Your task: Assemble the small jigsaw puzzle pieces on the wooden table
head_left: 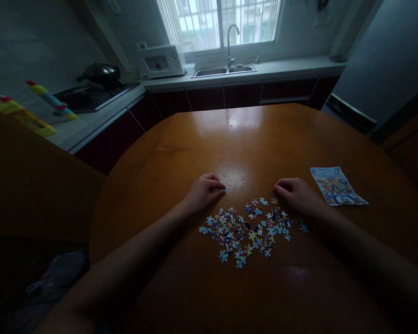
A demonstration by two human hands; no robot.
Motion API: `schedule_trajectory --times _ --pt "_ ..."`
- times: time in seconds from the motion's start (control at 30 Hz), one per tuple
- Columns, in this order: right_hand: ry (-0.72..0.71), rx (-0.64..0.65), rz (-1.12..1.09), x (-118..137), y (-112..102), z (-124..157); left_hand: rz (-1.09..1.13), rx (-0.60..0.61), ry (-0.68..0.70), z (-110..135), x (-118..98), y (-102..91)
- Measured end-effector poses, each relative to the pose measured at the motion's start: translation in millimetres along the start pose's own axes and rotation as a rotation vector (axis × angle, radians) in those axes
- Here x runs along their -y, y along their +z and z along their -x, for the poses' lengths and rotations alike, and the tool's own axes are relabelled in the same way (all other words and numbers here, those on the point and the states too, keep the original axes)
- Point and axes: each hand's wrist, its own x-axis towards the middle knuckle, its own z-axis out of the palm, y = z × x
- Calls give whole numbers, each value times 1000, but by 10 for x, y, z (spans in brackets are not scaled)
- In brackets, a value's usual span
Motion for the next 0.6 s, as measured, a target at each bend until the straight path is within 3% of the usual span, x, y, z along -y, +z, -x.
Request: schedule_trajectory --times 0.3,0.6 --pt "-28 -7 19 12 1 8 38 16 -20 -3 -12 22" --pt "-119 -46 193 80 62 84 44 19 -3 -12 14 36"
